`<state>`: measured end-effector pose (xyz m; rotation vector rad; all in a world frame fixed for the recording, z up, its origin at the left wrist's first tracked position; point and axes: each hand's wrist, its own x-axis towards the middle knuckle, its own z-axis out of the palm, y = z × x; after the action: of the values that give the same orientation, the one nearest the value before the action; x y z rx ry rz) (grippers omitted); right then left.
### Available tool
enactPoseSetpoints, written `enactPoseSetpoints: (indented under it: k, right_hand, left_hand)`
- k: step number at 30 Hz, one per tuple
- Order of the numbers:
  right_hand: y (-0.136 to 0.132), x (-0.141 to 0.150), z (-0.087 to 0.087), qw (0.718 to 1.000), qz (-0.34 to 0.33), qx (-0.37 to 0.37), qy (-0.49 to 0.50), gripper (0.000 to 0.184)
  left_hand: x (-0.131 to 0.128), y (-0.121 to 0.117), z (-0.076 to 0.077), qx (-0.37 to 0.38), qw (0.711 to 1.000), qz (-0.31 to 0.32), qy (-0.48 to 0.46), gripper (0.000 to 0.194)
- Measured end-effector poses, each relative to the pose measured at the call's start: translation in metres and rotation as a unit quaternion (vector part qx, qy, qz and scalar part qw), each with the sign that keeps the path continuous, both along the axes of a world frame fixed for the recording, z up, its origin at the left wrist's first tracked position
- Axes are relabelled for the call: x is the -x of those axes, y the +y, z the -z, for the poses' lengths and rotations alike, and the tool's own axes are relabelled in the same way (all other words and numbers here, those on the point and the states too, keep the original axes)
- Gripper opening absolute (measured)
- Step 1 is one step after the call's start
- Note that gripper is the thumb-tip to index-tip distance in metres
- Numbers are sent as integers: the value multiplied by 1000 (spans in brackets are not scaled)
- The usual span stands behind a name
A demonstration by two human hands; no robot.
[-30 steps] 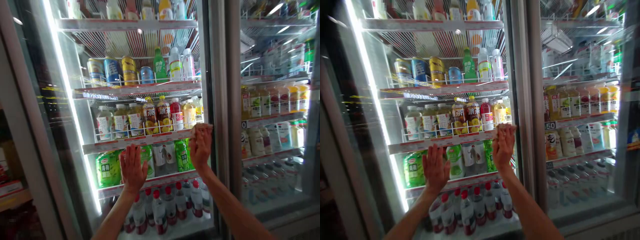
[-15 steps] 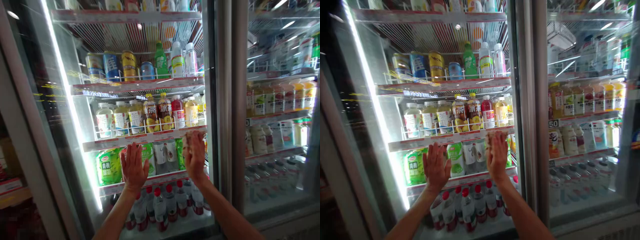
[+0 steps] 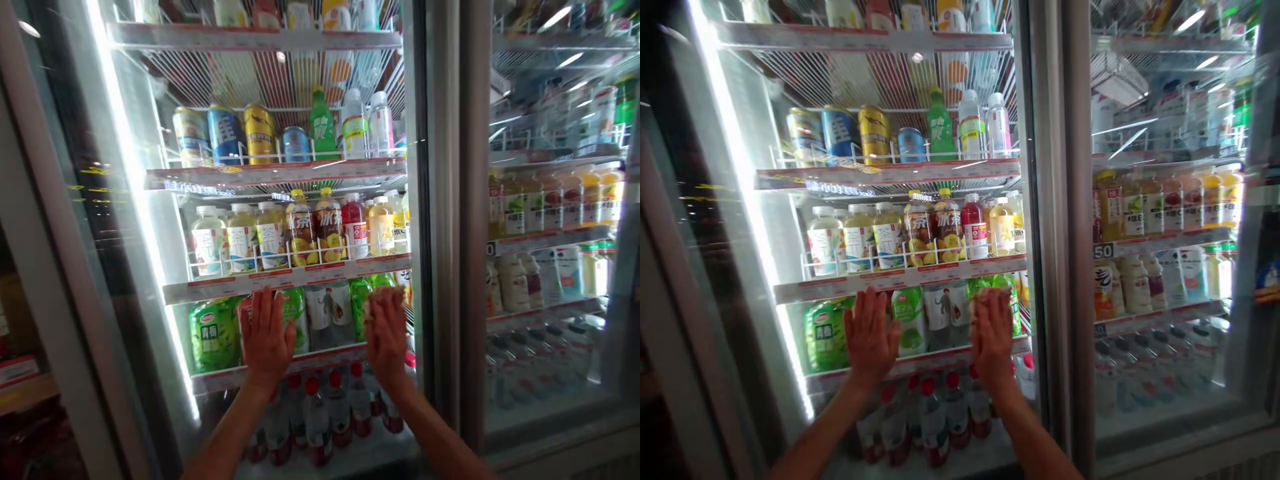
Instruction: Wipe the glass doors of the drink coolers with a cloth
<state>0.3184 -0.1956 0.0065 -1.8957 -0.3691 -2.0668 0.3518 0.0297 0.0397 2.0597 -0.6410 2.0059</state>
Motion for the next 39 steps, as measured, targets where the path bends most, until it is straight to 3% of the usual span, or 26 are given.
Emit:
enactPoseSetpoints:
  k: [3,5,9,11,12,16,19,21,23,26,30,33,35,37,39]
  right_hand:
    - [33,3,12,990,-15,129,45,50]
    - [25,6,15,986,-5,158,55,48]
    - [-26,7,9,999,42,13,17,55]
    - [-30,7,6,998,38,-43,-2,57]
    - [-22,6,7,999,29,-37,2,57]
    - [25,6,19,995,4,90,48,52]
    - [17,9,26,985,9,158,64,51]
    - [-12,12,26,990,32,123,56,54]
    - [-38,13,24,997,58,33,38,56]
    - [-36,11,29,998,53,-33,30,56]
    - [18,6,55,994,3,91,68,55]
    - [18,7,73,979,-4,181,90,52]
    - [-10,10,77,984,18,154,92,53]
    - [-40,14,76,994,48,57,78,56]
    - [-53,15,73,996,58,-26,61,56]
  left_hand:
    - [4,1,4,-6,1000,8,13,65]
    - [6,2,9,-14,1000,11,17,63]
    - [4,3,19,-18,1000,-3,5,62]
    - [2,2,20,-17,1000,-12,0,62]
    - [2,2,20,-17,1000,-12,-2,62]
    - [6,2,20,-13,1000,6,7,61]
    - [12,-1,30,-20,999,23,21,61]
    - [14,-4,40,-29,999,28,25,61]
    - [13,-6,48,-31,999,25,22,61]
    - [10,-8,54,-25,1000,13,11,61]
    - [11,-7,51,-33,999,14,7,61]
    - [13,-7,49,-32,999,21,14,60]
    - [14,-7,49,-29,999,23,18,60]
    - [13,-7,50,-28,999,23,20,60]
    - [12,-8,51,-30,999,24,15,60]
